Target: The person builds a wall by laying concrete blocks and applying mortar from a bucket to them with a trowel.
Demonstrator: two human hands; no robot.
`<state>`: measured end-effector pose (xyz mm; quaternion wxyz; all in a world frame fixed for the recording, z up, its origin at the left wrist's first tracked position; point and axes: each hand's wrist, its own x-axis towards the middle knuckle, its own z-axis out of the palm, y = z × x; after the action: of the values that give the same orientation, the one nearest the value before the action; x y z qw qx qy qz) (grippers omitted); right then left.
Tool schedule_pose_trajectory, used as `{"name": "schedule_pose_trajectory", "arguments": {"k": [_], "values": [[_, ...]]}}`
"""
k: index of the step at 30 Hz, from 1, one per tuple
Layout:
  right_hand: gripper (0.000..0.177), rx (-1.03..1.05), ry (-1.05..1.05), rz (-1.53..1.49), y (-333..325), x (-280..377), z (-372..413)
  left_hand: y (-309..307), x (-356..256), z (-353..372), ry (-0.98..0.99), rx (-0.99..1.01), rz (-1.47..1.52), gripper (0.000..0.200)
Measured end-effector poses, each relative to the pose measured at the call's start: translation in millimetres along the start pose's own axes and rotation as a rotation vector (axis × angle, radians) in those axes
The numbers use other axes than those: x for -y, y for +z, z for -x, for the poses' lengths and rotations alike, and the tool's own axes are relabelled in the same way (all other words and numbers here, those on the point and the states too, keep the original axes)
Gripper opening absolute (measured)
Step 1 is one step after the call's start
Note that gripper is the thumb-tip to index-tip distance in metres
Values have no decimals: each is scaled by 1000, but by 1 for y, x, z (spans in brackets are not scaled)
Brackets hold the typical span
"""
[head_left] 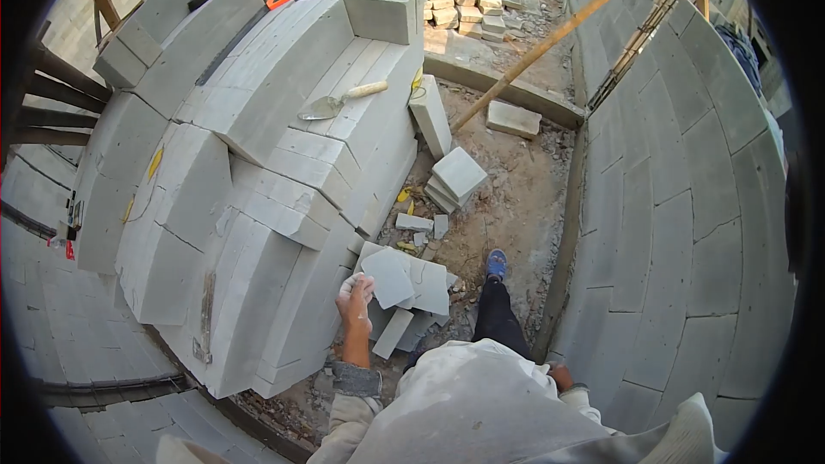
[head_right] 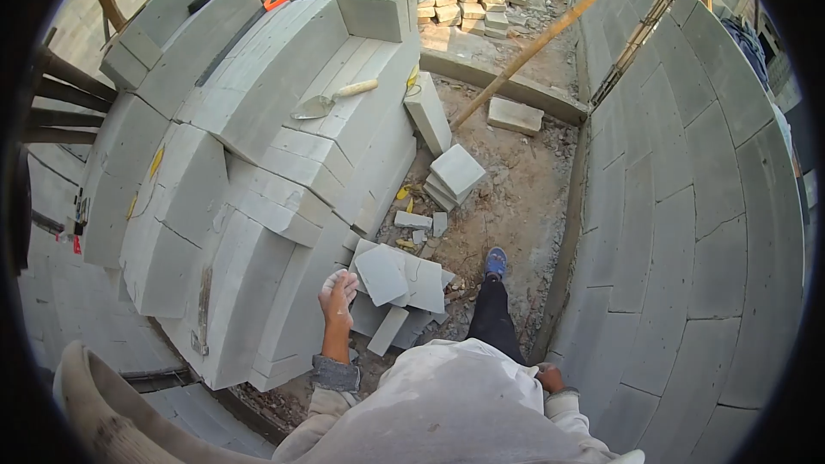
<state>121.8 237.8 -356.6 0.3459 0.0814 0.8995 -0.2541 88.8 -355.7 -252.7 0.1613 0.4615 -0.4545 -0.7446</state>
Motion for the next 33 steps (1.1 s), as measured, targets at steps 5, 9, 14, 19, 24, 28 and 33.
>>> {"name": "schedule_pose_trajectory", "arguments": {"k": [5,9,14,19,24,28,33], "values": [[39,154,-210,251,-91,-4,-162,54,49,-45,-55,-220,63,30],[35,68,-397,451,-240,81,-362,103,108,-86,-136,-517,107,31],[31,-308,-663,225,-425,336,-503,203,112,-113,-211,-643,243,31],[31,-295,-1025,45,-485,592,-552,265,25,-130,-6,-599,242,40],[39,-108,-1397,100,-484,716,-520,347,-47,-175,62,-509,343,45],[51,20,-1441,15,-492,772,-491,444,-92,-246,19,-164,313,58],[57,10,-1513,-95,-488,884,-524,578,-156,-343,-31,158,460,59]]}}
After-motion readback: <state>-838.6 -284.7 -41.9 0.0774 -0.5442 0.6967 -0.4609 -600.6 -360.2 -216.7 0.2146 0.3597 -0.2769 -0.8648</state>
